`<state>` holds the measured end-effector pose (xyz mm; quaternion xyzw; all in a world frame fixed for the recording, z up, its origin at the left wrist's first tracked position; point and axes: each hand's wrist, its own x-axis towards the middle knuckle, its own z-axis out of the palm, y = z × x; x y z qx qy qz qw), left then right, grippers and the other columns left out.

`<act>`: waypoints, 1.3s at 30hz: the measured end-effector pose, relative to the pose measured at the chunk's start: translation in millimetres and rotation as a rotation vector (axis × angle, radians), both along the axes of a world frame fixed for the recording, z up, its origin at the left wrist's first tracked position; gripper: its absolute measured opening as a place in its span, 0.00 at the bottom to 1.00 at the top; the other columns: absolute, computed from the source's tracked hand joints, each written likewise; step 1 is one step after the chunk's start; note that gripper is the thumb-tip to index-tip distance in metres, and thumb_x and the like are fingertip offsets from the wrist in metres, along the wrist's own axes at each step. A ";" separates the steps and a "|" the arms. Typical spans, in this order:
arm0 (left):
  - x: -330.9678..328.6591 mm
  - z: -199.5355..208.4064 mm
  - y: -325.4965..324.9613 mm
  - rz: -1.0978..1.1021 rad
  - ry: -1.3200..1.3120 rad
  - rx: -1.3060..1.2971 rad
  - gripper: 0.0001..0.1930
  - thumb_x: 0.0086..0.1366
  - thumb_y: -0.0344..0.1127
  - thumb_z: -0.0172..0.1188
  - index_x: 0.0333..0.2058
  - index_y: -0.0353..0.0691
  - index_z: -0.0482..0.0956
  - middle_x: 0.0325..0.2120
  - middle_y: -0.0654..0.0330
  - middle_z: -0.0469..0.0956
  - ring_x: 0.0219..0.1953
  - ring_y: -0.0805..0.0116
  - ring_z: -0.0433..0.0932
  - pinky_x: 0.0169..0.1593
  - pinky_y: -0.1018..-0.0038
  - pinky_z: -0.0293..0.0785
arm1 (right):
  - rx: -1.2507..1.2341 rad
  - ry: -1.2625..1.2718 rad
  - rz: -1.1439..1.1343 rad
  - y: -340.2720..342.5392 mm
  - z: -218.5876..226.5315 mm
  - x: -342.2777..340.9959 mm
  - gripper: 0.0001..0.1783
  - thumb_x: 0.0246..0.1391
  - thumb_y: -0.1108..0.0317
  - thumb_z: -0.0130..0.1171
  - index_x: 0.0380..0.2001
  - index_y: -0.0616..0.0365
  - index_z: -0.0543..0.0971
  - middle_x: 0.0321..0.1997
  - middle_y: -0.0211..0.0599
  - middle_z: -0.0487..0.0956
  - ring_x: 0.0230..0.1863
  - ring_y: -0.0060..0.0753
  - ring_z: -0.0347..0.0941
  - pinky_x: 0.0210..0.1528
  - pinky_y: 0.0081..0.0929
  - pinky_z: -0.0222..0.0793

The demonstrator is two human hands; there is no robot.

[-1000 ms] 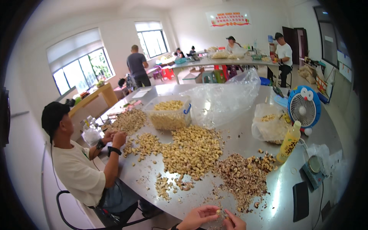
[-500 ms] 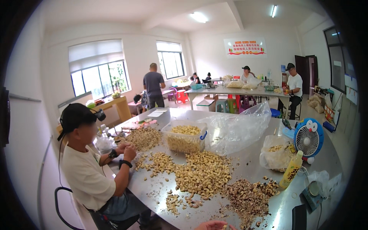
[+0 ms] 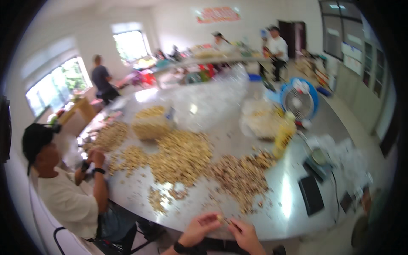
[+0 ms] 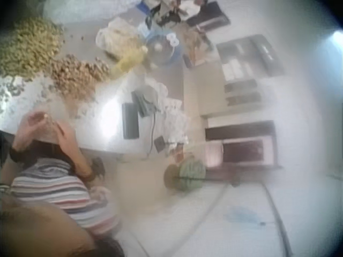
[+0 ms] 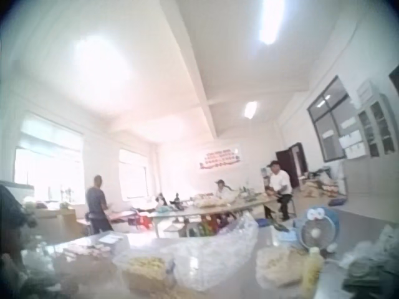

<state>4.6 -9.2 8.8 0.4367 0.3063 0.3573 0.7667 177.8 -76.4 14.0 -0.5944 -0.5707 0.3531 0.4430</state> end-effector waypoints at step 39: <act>6.9 -16.7 -0.8 0.138 0.029 -0.055 0.16 0.53 0.19 0.59 0.43 0.27 0.72 0.34 0.57 0.74 0.36 0.73 0.74 0.43 0.80 0.72 | 0.079 -0.007 0.144 10.5 -9.1 -6.6 0.26 0.51 0.75 0.54 0.55 0.53 0.67 0.27 0.40 0.74 0.25 0.34 0.69 0.31 0.22 0.66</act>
